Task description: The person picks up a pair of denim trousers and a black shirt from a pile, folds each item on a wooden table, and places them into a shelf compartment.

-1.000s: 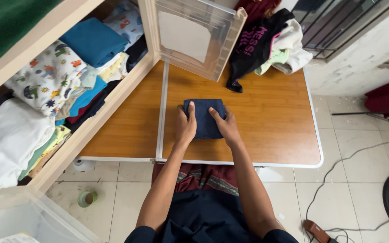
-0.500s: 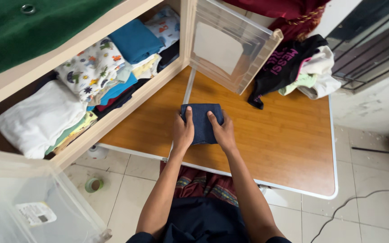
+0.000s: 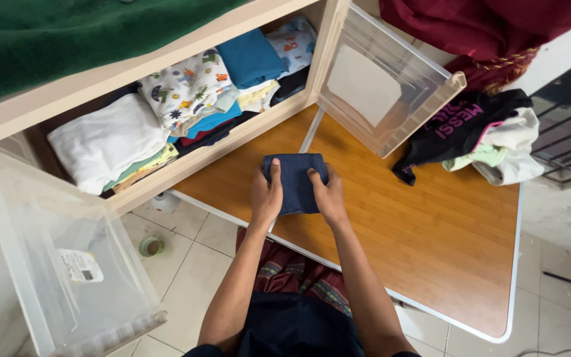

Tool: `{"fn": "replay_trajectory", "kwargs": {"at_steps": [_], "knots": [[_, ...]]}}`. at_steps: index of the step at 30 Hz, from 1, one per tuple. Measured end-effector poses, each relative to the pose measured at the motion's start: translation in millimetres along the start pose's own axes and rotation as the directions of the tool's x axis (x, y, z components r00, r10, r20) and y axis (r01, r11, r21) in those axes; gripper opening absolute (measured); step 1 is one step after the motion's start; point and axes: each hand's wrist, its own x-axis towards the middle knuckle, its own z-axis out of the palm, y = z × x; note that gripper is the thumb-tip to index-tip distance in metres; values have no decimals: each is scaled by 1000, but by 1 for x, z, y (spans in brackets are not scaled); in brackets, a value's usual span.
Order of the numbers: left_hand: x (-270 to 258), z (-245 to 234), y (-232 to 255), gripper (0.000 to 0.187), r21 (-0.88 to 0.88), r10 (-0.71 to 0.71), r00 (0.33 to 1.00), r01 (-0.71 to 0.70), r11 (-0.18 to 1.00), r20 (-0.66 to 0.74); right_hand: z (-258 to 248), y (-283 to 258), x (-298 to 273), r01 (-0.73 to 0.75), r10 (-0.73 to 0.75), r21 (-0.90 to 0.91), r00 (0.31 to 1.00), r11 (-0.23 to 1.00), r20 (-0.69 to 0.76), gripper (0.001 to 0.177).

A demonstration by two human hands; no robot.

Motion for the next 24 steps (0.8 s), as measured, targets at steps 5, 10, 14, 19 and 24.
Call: {"fn": "replay_trajectory", "kwargs": {"at_steps": [5, 10, 14, 19, 24], "knots": [[-2, -22, 4, 56, -30, -3, 999, 2, 1000, -39, 11, 19, 12, 9, -9, 3, 999, 1000, 45, 34], [-3, -48, 7, 52, -57, 45, 993, -52, 997, -108, 32, 20, 19, -64, 48, 109, 989, 992, 143, 35], [-9, -69, 14, 51, -46, 101, 977, -111, 993, -188, 50, 1, 15, -75, 41, 143, 973, 987, 225, 35], [-22, -96, 25, 51, -34, 76, 956, -89, 995, -284, 77, -26, 5, -62, -2, 186, 946, 981, 325, 34], [-25, -113, 24, 52, -26, 50, 927, -64, 998, -372, 96, -42, -4, -78, -27, 241, 916, 967, 401, 39]]}}
